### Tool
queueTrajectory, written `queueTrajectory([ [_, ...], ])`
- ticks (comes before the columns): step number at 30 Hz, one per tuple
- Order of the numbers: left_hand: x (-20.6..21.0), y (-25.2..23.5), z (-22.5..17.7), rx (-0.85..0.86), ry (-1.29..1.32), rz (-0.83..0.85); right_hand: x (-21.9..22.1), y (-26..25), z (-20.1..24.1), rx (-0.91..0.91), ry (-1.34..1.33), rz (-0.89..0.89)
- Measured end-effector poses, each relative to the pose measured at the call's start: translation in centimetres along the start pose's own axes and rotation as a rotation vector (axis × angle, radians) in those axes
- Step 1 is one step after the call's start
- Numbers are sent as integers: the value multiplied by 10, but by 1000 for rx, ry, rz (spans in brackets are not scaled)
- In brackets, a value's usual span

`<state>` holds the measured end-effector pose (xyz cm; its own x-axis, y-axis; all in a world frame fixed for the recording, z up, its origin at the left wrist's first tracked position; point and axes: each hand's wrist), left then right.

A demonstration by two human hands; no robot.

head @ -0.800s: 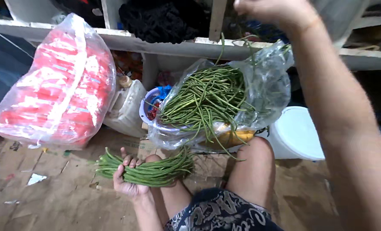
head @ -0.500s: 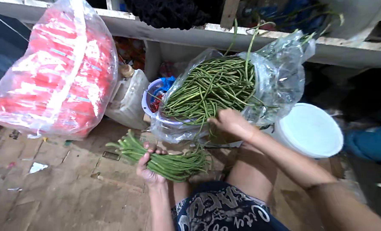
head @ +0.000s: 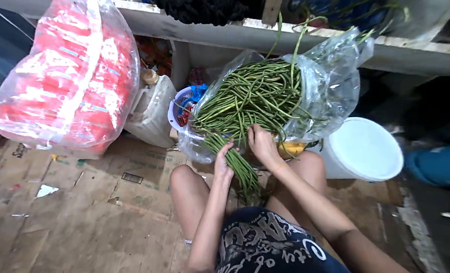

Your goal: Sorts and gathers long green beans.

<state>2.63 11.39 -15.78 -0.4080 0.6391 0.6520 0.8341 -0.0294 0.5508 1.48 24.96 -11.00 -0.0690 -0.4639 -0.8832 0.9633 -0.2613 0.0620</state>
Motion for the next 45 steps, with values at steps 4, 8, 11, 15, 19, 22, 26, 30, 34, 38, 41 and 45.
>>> queueTrajectory([
  [4, -4, 1, 2, 1, 78, 114, -35, 47, -6, -89, -138, -134],
  [8, -12, -7, 6, -36, 153, 223, -35, 120, -32, -261, -233, -104],
  [11, -18, -10, 5, -53, 211, 225, -22, 157, -55, -383, -254, -52],
  [15, -26, -8, 8, -77, 151, 202, -8, 176, -81, -407, -355, 130],
  [19, -33, -5, 13, -152, 109, 184, -5, 183, -100, -280, -546, 376],
  [22, -37, -2, 13, -203, 89, 252, -8, 190, -117, -321, -518, 454],
  [26, -41, 6, 13, -178, 77, 251, -13, 197, -138, -340, -389, 518],
  [30, -52, 9, 9, -110, 61, 279, -9, 158, -126, -276, -289, 381],
  [34, -54, 13, 5, -82, 130, 301, 11, 69, -65, -68, -346, 1],
  [38, -52, 20, -2, -22, 160, 304, 22, 6, -13, 139, -184, -23],
  [41, -51, 22, -5, 1, 190, 290, 17, -1, 6, 175, -82, 22],
  [45, -49, 16, 0, -6, 194, 255, 10, -7, 9, 154, -54, -20],
])
Point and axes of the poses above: each hand's wrist, its own y-axis away from the middle knuckle, its own x-axis out of the palm, z = x × y, and after that the axes turned 6 degrees about x, right-handed
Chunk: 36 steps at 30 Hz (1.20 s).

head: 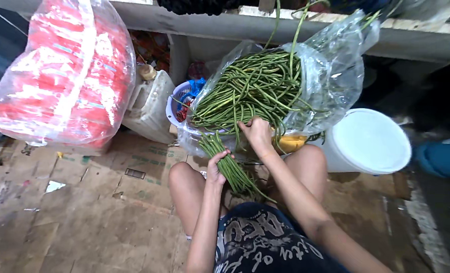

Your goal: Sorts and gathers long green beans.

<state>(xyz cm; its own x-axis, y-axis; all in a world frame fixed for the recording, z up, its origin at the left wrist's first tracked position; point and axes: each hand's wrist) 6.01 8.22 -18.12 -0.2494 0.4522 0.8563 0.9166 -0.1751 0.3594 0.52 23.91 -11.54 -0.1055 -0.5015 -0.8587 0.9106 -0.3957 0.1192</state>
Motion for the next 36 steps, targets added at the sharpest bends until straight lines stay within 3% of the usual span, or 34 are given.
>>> queueTrajectory([
  [4, -1, -6, 7, 23, -53, -57, 1, -6, 4, -12, 20, 47],
  [7, -3, 2, 0, 85, -58, -53, -11, 9, -19, -21, -181, -20],
  [9, -2, 8, -8, 122, -63, -55, -22, 15, -37, -115, -309, -108],
  [14, -8, 5, -6, 143, -87, -107, -31, 65, -41, -317, -523, -31],
  [16, -8, 4, 0, 127, -102, -87, -13, 83, -29, -383, -468, 45],
  [20, -7, 7, 10, 143, -79, -74, 24, 104, -15, -541, -106, 76],
  [23, -16, 6, 1, 207, 6, -129, 6, 83, -8, -630, -16, 196],
  [26, -21, 4, -10, 291, 69, -186, 9, 16, 6, -741, 128, 84],
  [31, -7, 5, -20, 317, 68, -167, 47, -78, 28, -847, 558, 68],
  [33, -5, 5, -28, 327, 56, -156, 32, -72, 36, -913, 487, 62],
  [36, -5, -2, -36, 374, 65, -202, 3, -20, 39, -891, 154, 118],
])
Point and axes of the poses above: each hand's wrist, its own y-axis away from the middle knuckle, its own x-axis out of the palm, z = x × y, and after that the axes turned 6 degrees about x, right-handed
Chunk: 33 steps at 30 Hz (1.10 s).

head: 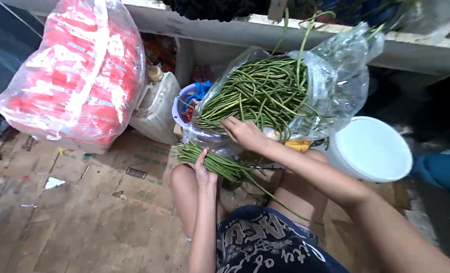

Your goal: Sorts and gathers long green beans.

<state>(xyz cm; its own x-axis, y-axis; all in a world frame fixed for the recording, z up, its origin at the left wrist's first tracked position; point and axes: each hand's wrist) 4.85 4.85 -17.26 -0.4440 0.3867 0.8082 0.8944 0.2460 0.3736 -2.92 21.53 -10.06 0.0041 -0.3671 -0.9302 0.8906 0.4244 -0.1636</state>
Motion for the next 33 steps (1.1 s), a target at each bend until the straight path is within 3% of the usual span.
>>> queueTrajectory([
  [3, -5, -9, -5, 29, 45, 62, 1, 40, 34, 37, -336, -82],
  [6, -4, -7, -13, 40, 70, 111, 17, 72, 49, 71, -450, -44],
  [9, 0, 3, -21, 80, 23, 41, 27, 99, 61, 135, -454, 3],
  [13, -8, 11, -23, 82, -23, 12, 28, 114, 74, 257, -491, -109],
  [19, -15, 17, -17, 18, 6, 33, 21, 122, 77, 433, -554, 99],
  [22, -15, 18, -15, -5, -9, 20, 27, 122, 68, 318, -330, -30],
  [23, -15, 19, -16, -23, -3, 32, 26, 117, 64, 281, -334, 1],
  [26, -3, 28, -20, -86, 32, 64, 31, 93, 58, 269, -592, 389],
  [29, 12, 35, -33, -31, -81, 119, 35, 77, 70, 334, -729, 484],
  [33, -24, 27, -34, 115, -547, 518, 18, 57, 94, 486, -586, 596],
])
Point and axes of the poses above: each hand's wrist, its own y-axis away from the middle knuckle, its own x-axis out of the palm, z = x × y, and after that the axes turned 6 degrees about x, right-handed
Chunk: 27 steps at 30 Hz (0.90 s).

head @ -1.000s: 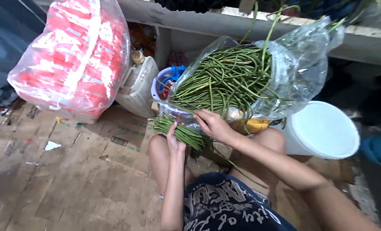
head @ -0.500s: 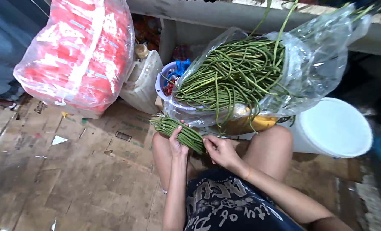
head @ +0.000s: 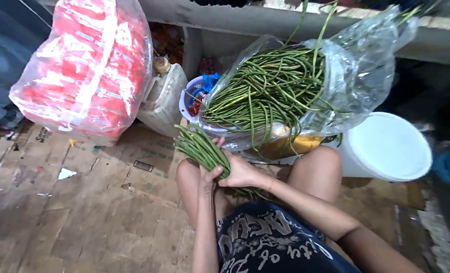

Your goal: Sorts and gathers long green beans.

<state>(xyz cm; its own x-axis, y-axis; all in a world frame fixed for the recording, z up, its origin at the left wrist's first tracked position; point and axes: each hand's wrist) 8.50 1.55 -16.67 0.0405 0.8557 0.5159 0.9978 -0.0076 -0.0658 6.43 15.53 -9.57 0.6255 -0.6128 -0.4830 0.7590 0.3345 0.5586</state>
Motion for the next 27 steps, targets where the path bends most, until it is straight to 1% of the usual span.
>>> queueTrajectory([
  [1, -2, 4, 7, 11, 2, -7, 3, -1, 5, 47, 45, 5],
  [2, -2, 9, 16, 13, 103, -86, 8, -4, 8, 81, 82, 11],
  [3, 0, 12, 25, 23, 278, -204, 11, -9, 8, 89, 112, 39],
  [4, 1, 11, 31, 32, 437, -287, 9, -14, 7, 69, 136, 102],
  [5, -1, 10, 35, 50, 560, -319, 2, -21, 4, 15, 165, 192],
  [7, -11, 7, 36, 88, 708, -297, -25, -37, -2, -142, 203, 389],
  [8, -16, 5, 33, 106, 741, -283, -42, -45, 0, -196, 168, 399],
  [9, -19, 2, 30, 116, 767, -278, -56, -57, 1, -219, 140, 277],
  [11, -21, -2, 24, 100, 808, -262, -70, -99, -1, -163, 139, -163],
  [12, -19, -5, 21, 77, 800, -282, -69, -124, -5, -101, 189, -327],
  [13, -14, -7, 17, 50, 775, -324, -66, -147, -11, -44, 260, -404],
  [14, -9, -11, 13, 22, 736, -378, -62, -166, -18, -18, 331, -420],
  [15, -3, -14, 8, -8, 687, -432, -58, -178, -22, -32, 402, -422],
  [16, -1, -18, 4, -35, 652, -471, -54, -182, -22, -93, 458, -449],
  [18, -4, -23, 5, -47, 662, -497, -56, -165, -7, -294, 486, -555],
  [19, -7, -24, 8, -39, 687, -502, -58, -146, 5, -376, 466, -601],
  [21, -12, -27, 15, -5, 740, -482, -55, -92, 27, -455, 385, -656],
  [23, -13, -29, 20, -7, 827, -461, -39, -42, 27, -495, 286, -656],
  [24, -9, -28, 19, -15, 836, -465, -27, -24, 18, -491, 261, -619],
  [27, -5, -22, 22, -4, 849, -435, 2, 15, -17, -377, 234, -360],
])
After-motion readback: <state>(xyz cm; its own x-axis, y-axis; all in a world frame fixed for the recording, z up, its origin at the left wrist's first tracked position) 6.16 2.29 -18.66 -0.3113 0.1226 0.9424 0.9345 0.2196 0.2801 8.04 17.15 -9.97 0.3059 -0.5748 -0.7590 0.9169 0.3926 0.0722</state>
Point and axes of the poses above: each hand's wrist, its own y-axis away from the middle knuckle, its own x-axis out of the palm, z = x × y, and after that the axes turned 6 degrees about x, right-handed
